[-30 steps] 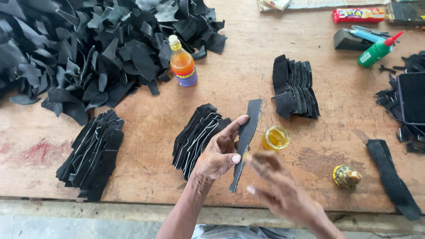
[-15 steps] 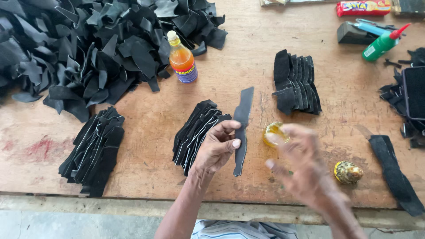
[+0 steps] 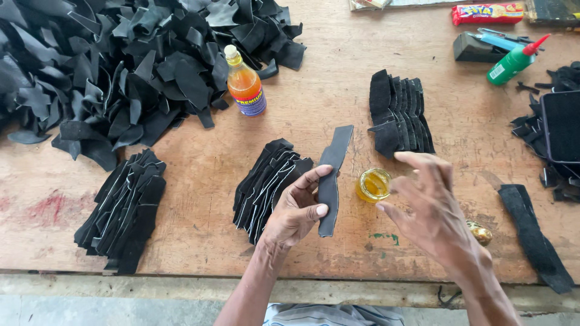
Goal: The person repeatedly picks up black rubber pieces from a stack, applies a yellow viscous substance from a small glass jar to one side of each piece, and places the treated piece onto a separate stack. The process is repeated for multiple pieces.
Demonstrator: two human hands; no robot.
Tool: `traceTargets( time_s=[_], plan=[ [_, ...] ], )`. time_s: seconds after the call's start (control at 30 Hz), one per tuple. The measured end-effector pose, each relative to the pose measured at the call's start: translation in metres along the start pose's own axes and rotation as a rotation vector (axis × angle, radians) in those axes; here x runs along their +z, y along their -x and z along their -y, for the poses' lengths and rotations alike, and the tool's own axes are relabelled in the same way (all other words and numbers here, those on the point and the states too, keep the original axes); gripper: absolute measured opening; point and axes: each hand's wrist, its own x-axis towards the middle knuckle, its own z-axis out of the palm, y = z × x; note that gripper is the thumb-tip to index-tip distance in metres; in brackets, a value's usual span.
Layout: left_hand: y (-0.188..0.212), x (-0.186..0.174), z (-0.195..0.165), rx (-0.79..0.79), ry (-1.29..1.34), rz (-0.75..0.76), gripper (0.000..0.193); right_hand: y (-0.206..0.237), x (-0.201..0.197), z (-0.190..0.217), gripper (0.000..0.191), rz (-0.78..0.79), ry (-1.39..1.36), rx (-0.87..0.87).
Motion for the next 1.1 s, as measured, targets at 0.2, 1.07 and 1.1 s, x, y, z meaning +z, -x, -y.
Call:
traceTargets(
  time_s=[0.2,1.07,1.1],
  plan=[
    [-0.002,0.001,0.0,0.018,0.042,0.051,0.081,0.033,0.027,0.026,0.088,0.046,-0.581,-0.135],
    [-0.002,0.008,0.004,0.032,0.144,0.036,0.082,0.033,0.053,0.044,0.08,0.029,-0.238,-0.233],
    [0.0,0.009,0.003,0.024,0.14,0.052,0.081,0.036,0.052,0.045,0.081,0.017,-0.251,-0.263]
  ],
)
